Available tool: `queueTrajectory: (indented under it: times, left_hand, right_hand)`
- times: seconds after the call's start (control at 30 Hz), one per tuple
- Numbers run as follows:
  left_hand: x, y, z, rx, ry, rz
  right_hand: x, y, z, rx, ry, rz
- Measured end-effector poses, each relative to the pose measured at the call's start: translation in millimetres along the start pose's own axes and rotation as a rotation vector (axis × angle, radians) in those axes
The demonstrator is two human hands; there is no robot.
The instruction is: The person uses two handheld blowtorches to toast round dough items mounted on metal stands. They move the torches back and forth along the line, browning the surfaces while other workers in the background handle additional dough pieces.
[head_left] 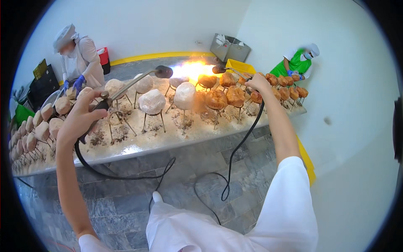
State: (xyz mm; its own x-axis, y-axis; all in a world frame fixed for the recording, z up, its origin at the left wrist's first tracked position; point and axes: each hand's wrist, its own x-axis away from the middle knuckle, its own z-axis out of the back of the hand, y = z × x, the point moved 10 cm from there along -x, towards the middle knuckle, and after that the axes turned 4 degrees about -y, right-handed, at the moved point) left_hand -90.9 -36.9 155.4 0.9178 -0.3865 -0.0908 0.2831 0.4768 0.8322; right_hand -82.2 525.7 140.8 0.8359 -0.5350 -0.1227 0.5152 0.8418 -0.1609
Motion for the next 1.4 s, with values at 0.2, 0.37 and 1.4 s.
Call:
queueTrajectory:
  times: [0.2,0.37,1.4]
  left_hand:
    - [31,15,33,-0.15,-0.036,0.083]
    - [44,16,68,-0.214,-0.109,0.162]
    - [-11,-43,193,-0.413,-0.381,-0.128]
  right_hand:
    - [-2,-34,17,0.059,0.073,0.09]
    - [75,-68,42,-0.021,-0.156,0.33]
    - [282,-219,114,0.428,-0.136,-0.122]
